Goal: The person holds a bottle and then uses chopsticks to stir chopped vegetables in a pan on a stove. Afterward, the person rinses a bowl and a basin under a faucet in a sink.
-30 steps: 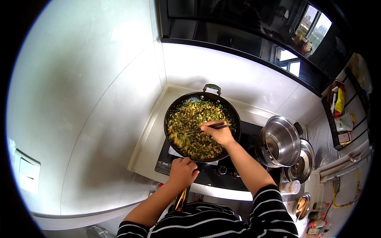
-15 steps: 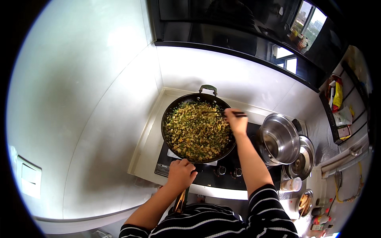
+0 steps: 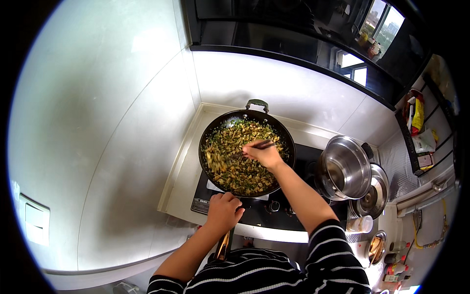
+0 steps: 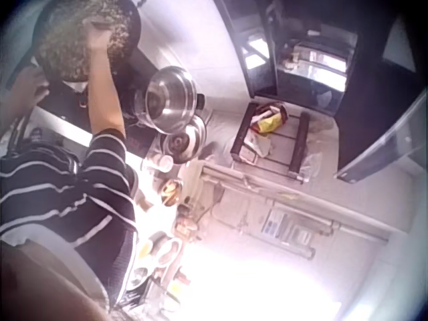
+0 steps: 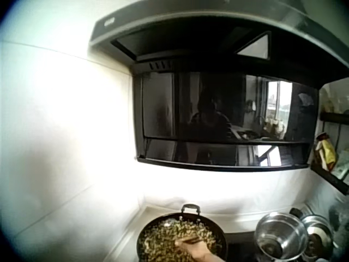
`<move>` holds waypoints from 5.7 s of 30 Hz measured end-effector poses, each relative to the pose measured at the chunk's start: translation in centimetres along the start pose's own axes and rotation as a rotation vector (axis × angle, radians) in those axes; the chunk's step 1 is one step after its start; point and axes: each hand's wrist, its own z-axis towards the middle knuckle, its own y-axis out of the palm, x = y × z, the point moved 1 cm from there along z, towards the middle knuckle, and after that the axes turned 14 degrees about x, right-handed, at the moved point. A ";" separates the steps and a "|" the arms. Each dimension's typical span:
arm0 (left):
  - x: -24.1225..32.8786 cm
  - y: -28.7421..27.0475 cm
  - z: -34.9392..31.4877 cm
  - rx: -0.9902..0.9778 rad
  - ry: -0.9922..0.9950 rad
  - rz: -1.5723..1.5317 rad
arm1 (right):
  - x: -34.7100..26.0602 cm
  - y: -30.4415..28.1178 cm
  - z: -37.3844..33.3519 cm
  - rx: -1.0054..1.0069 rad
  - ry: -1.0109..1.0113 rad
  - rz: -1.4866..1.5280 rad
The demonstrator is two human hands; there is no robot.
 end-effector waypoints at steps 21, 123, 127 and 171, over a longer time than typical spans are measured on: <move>-0.4 0.1 0.0 0.028 -0.001 -0.023 | -2.6 -7.3 -4.2 0.298 -0.559 -0.757; -0.3 -0.1 0.0 0.012 0.005 -0.004 | -5.0 -4.8 -6.8 0.107 0.046 -0.326; -0.1 0.0 0.1 0.010 -0.007 -0.015 | -3.6 -8.9 -1.8 0.424 -0.149 -0.752; -0.2 -0.1 0.3 0.002 -0.010 -0.033 | 0.0 -0.9 -6.6 0.446 0.156 0.048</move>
